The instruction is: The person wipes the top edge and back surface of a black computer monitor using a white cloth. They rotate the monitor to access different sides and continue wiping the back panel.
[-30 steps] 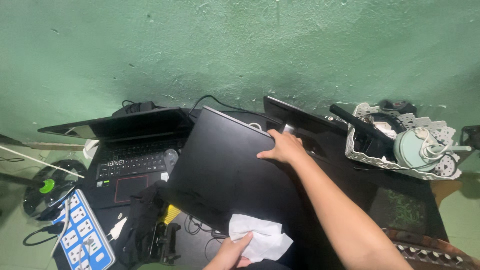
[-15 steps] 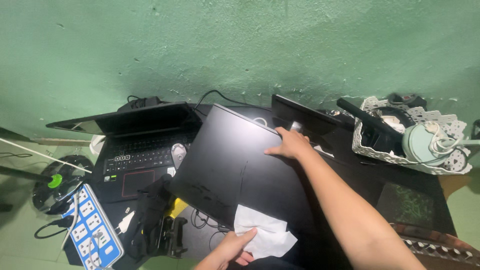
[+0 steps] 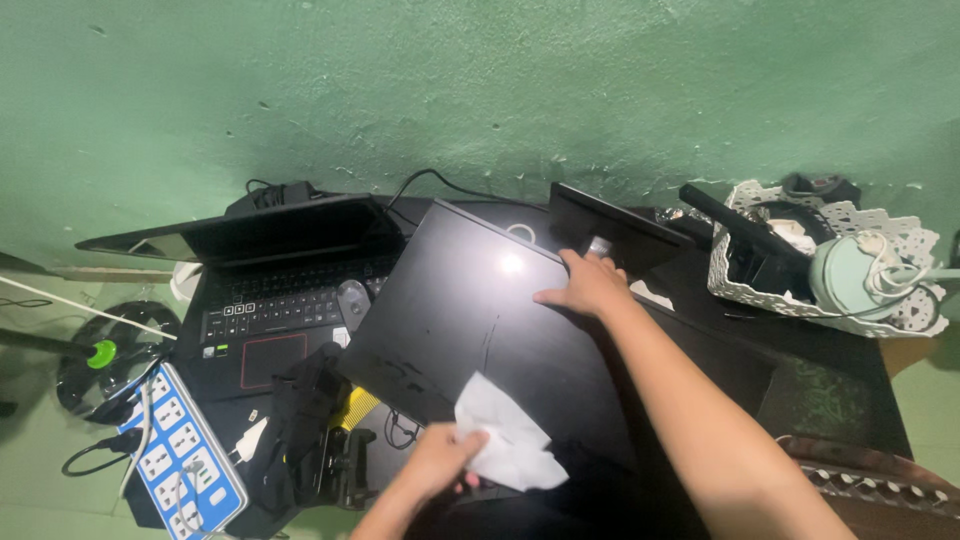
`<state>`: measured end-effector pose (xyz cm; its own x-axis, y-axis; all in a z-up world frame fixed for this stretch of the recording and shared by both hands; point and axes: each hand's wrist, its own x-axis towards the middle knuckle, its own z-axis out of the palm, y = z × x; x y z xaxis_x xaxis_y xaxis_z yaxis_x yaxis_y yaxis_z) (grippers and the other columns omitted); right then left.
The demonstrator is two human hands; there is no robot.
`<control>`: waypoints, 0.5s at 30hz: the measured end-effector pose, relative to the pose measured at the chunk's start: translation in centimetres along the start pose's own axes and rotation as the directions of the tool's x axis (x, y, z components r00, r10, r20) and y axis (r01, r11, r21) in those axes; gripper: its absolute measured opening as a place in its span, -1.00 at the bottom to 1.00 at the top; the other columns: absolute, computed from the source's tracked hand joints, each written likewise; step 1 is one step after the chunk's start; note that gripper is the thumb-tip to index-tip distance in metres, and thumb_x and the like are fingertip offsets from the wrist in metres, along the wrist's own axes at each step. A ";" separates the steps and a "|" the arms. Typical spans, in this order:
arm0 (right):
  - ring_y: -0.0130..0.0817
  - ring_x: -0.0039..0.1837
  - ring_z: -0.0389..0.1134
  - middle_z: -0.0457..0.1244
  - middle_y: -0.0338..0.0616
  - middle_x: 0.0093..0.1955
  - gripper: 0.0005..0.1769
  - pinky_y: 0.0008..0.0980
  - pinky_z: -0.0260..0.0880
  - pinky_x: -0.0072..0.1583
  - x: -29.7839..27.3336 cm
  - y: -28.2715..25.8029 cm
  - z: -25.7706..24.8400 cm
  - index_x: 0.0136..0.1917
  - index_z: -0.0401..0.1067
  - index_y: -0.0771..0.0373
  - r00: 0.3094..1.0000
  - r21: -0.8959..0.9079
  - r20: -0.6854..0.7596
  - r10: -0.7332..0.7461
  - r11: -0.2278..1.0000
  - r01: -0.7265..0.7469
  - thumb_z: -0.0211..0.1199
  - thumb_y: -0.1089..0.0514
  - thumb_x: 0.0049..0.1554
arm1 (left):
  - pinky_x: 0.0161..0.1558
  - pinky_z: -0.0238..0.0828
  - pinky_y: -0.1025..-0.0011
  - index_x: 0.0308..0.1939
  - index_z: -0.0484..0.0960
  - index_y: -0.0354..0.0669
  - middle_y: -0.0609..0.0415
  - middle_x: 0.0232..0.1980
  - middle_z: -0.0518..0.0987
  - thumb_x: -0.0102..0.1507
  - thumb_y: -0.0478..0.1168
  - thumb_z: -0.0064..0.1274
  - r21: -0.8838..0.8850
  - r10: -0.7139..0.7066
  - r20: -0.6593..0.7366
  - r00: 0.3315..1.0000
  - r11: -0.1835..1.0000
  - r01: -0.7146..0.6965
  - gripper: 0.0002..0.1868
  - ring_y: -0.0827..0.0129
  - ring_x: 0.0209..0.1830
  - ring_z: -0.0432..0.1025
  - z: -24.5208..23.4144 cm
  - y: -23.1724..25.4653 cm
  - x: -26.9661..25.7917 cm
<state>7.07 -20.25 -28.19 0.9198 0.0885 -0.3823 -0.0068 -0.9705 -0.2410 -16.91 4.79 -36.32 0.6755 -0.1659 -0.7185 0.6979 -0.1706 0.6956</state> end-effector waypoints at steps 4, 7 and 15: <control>0.24 0.42 0.16 0.16 0.20 0.44 0.09 0.11 0.19 0.33 -2.3 -1.0 1.3 0.51 0.20 0.05 0.947 -0.056 -0.306 -0.099 0.995 0.086 0.45 -0.42 -0.15 | -0.55 0.38 0.50 -0.01 0.71 -0.28 0.03 -0.35 0.70 0.27 -0.18 0.13 -0.031 0.273 -0.179 0.945 0.959 -0.283 -0.71 0.49 -0.59 0.44 -3.2 2.0 0.9; 0.34 0.41 0.17 0.22 0.24 0.39 -0.22 0.17 0.16 0.35 -5.8 -2.9 3.0 0.30 0.34 0.23 0.657 -0.137 -0.676 -0.333 0.933 0.332 0.43 -0.14 -0.10 | -0.52 0.42 0.49 -0.01 0.68 -0.26 0.08 -0.32 0.69 0.24 -0.20 0.13 -0.108 0.288 -0.279 0.916 0.939 -0.328 -0.71 0.51 -0.52 0.50 -4.8 4.1 2.2; 0.14 0.49 0.16 0.20 0.24 0.42 -0.35 0.08 0.06 0.47 -11.8 -10.0 10.7 0.40 0.29 0.42 0.560 -0.097 -0.405 -0.723 0.643 0.760 0.23 0.19 0.07 | -0.15 0.49 0.26 -0.04 0.65 -0.24 -0.12 -0.23 0.69 0.19 -0.22 0.17 0.396 0.560 -0.481 0.675 0.825 -0.403 -0.72 0.12 -0.22 0.59 -6.5 6.6 5.9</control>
<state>-7.89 -9.15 -30.79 0.6790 0.6599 0.3217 0.7324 -0.5786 -0.3588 -6.75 9.03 -35.98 0.9610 0.2595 -0.0952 0.2094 -0.4588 0.8635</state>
